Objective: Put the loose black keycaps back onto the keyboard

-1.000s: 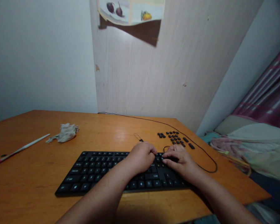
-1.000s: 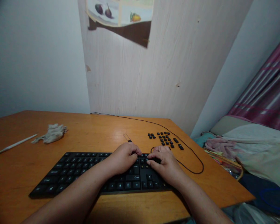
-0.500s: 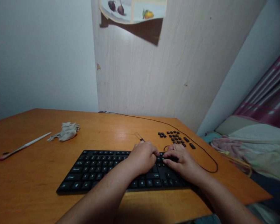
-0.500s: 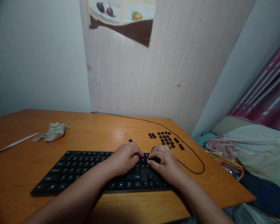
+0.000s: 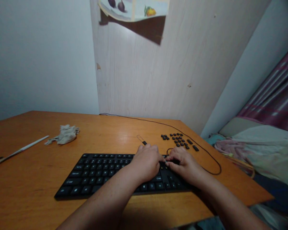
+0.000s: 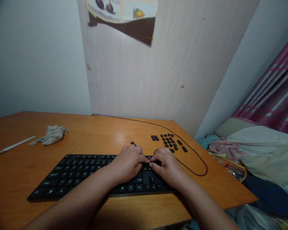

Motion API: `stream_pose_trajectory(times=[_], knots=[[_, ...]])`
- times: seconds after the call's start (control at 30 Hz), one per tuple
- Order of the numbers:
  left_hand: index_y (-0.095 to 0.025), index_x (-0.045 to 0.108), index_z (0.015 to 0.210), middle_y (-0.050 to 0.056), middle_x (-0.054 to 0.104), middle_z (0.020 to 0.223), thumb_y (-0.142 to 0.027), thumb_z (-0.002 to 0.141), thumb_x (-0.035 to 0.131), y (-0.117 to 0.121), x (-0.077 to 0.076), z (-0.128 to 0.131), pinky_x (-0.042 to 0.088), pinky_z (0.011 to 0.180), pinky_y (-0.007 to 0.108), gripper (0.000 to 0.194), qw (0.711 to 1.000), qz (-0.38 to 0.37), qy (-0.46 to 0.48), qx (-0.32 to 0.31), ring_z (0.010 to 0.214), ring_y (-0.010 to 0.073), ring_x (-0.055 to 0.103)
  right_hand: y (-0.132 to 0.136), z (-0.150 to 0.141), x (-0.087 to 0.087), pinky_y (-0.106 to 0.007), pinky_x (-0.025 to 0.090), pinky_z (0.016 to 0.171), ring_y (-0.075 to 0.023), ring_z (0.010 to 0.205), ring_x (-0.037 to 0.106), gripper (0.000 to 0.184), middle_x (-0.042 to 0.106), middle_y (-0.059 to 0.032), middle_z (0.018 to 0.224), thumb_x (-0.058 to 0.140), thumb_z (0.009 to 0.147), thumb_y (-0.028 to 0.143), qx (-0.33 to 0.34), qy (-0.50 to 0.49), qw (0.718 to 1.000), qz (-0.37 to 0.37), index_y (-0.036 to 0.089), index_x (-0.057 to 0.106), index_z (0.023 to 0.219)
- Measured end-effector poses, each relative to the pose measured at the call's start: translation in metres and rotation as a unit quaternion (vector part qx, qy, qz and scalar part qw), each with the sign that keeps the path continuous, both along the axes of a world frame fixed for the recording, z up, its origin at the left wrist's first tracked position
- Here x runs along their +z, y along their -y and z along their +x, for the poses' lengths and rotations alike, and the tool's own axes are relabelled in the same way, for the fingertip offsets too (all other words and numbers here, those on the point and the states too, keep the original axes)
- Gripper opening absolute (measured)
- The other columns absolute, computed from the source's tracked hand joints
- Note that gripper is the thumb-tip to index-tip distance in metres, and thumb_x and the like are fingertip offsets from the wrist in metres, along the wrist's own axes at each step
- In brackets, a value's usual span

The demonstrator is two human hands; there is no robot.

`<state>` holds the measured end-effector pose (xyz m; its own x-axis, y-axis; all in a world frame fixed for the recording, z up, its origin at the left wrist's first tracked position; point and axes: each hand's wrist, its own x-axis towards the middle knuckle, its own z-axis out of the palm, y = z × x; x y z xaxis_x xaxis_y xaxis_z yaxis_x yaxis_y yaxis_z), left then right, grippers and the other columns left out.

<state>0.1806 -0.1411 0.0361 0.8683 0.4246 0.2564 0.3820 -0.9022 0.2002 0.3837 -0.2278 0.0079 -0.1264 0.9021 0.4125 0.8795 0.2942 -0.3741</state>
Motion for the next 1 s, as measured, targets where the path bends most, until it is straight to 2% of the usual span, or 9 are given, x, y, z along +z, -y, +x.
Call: stream_pose_trajectory(times=[0.13,0.27,0.47,0.7,0.9,1.0], knots=[[-0.034,0.076,0.106,0.008,0.062,0.098,-0.021,0.086,0.049,0.0,0.0,0.001,0.043,0.084,0.041,0.036,1.0,0.003,-0.003,0.001,0.096,0.0253,0.054,-0.001,0.0,-0.002,-0.037,0.042,0.079,-0.0204,0.085,0.057,0.007,0.064,-0.003,0.082,0.067,0.087,0.023,0.002,-0.019,1.0,-0.001,0.022,0.07,0.081],[-0.033,0.075,0.106,0.007,0.063,0.098,-0.02,0.087,0.049,-0.001,0.001,0.0,0.043,0.085,0.041,0.035,1.0,-0.002,-0.004,0.002,0.096,0.0252,0.056,0.002,0.001,-0.001,-0.038,0.043,0.081,-0.0207,0.086,0.058,0.008,0.067,-0.0034,0.085,0.066,0.088,0.026,0.004,-0.018,1.0,-0.001,0.024,0.073,0.09],[-0.026,0.069,0.11,0.006,0.07,0.106,-0.013,0.083,0.049,-0.001,0.005,-0.002,0.044,0.091,0.042,0.036,0.999,-0.034,0.018,0.026,0.103,0.0266,0.059,0.018,0.002,0.0,-0.039,0.045,0.079,-0.0224,0.088,0.057,0.02,0.066,-0.005,0.088,0.055,0.092,0.02,-0.048,-0.016,0.998,0.039,0.024,0.072,0.099],[-0.023,0.068,0.103,0.004,0.073,0.108,-0.01,0.081,0.047,-0.008,0.007,0.0,0.047,0.085,0.035,0.033,0.994,-0.085,0.051,0.055,0.099,0.0229,0.065,0.027,-0.012,0.003,-0.038,0.042,0.071,-0.0221,0.081,0.053,0.025,0.061,-0.0051,0.079,0.05,0.09,0.013,-0.031,0.044,0.996,0.077,0.024,0.071,0.099],[-0.022,0.067,0.101,0.005,0.074,0.101,-0.011,0.08,0.047,-0.01,0.005,0.0,0.048,0.08,0.034,0.031,0.991,-0.101,0.061,0.056,0.093,0.0227,0.067,0.026,-0.012,0.002,-0.038,0.039,0.073,-0.0223,0.082,0.052,0.024,0.059,-0.0043,0.08,0.054,0.087,0.012,-0.039,0.099,0.994,0.035,0.024,0.072,0.097],[-0.022,0.067,0.1,0.005,0.074,0.101,-0.011,0.081,0.046,-0.011,0.004,0.0,0.048,0.079,0.033,0.03,0.99,-0.111,0.07,0.054,0.092,0.0219,0.067,0.026,-0.011,0.002,-0.037,0.038,0.072,-0.0223,0.082,0.051,0.025,0.059,-0.0043,0.08,0.053,0.087,0.013,-0.045,0.103,0.993,0.043,0.025,0.072,0.098]])
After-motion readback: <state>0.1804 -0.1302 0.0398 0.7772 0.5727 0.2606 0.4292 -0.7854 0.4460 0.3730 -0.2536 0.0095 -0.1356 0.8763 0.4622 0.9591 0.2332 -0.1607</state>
